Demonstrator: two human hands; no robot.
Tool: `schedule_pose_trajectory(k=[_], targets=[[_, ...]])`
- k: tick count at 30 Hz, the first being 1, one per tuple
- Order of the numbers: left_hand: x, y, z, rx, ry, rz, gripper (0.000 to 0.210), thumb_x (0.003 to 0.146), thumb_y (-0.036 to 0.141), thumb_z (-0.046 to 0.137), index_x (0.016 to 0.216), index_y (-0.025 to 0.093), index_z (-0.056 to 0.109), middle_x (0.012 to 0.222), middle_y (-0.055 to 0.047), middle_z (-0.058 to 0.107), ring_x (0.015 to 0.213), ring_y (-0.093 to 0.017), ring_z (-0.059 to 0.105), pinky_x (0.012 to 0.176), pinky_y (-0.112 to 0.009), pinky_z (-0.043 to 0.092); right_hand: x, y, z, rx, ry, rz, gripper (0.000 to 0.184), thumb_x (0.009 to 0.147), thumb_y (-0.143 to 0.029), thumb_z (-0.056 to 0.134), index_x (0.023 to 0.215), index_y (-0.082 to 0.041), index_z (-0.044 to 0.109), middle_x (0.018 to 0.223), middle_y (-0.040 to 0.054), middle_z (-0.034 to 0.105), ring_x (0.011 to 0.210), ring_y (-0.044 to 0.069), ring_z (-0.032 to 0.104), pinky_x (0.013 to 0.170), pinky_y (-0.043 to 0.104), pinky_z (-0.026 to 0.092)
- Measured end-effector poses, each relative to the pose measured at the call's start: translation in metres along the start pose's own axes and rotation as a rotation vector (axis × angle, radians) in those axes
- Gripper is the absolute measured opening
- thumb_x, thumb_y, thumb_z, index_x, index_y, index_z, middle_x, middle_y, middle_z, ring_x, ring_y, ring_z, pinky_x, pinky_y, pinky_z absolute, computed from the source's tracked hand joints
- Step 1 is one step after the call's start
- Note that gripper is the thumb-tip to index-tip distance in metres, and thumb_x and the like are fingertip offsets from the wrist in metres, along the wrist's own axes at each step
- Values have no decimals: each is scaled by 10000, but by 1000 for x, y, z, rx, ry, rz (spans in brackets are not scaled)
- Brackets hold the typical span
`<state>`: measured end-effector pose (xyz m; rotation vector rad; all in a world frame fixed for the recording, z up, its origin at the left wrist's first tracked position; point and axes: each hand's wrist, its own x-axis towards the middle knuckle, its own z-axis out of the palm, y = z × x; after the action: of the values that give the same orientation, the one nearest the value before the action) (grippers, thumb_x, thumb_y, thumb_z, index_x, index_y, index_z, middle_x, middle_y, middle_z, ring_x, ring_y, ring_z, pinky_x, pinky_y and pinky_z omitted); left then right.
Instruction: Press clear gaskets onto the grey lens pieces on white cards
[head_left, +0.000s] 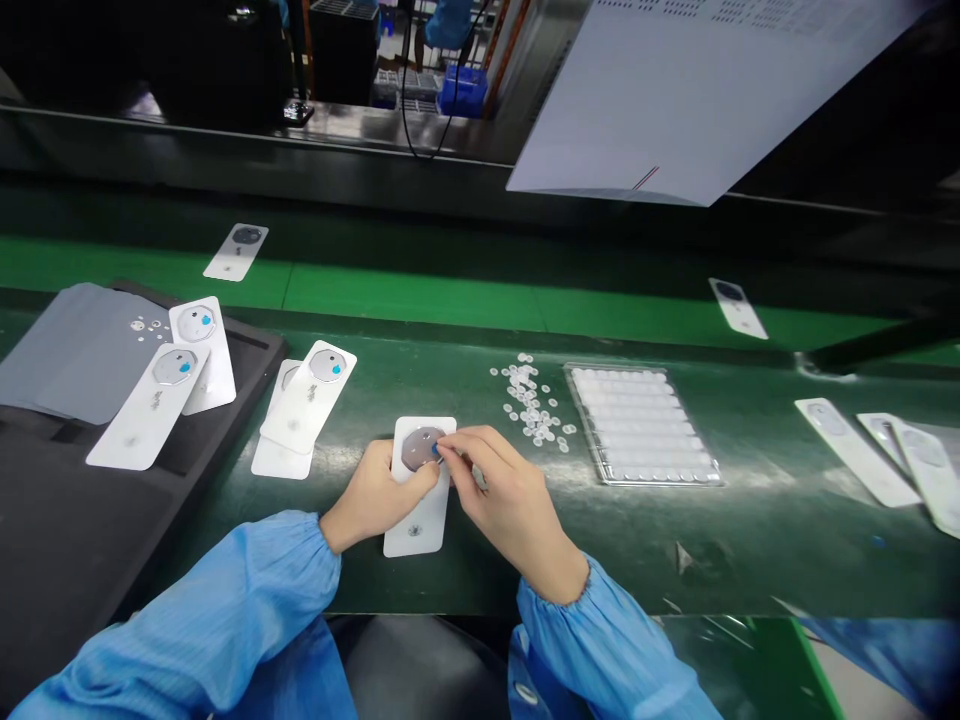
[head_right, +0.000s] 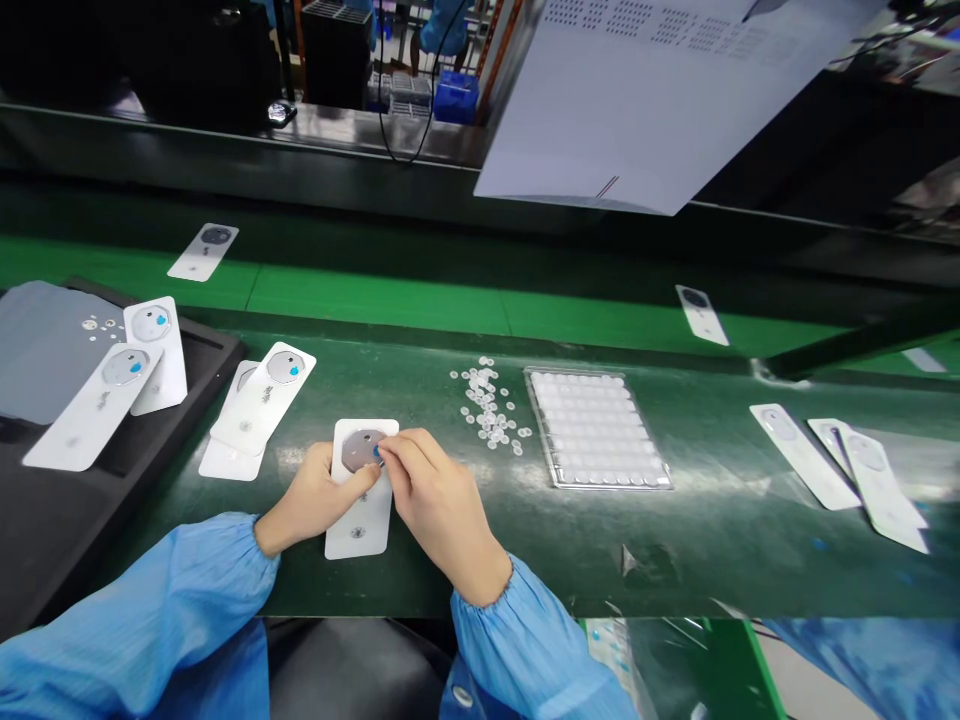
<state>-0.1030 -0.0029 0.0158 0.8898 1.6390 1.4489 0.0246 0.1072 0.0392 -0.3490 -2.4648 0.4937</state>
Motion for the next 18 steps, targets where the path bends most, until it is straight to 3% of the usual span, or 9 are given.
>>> schedule_pose_trajectory(k=[4,8,12,15,18], targets=[[0,1,-1,-2,11,-18,218,866,300,647,728,134,619,676,10,578,636,-112,504,570,-204,405,1,0,1,44,-57,73,97,1031,-179,515,1013,-201,607,964,71,672,729,158,645,591,279,526],[2,0,-3,-123,2,-80,190,855,290,677,754,130,664,708,-7,650,628,-118,570,560,-196,435,2,2,1,324,-72,217,108,1034,-227,520,970,-207,605,930,53,631,690,137,619,577,259,527],[3,0,-2,-318,-66,-199,152,840,273,695,855,124,722,769,-57,729,672,-179,688,638,-253,549,-1,7,-4,558,-61,375,151,1032,-309,546,948,-208,619,900,39,605,684,133,623,578,248,562],[2,2,0,-386,-94,-261,221,829,317,723,928,119,731,826,-83,753,674,-204,716,708,-323,599,-6,10,-10,522,15,376,140,1021,-305,575,945,-209,642,891,41,636,713,143,648,598,254,558],[1,3,1,-243,-85,-193,218,827,333,725,876,121,726,805,-72,744,665,-187,694,667,-282,571,-10,9,-9,333,71,261,110,1007,-268,599,1027,-217,696,961,62,681,703,144,645,593,269,551]])
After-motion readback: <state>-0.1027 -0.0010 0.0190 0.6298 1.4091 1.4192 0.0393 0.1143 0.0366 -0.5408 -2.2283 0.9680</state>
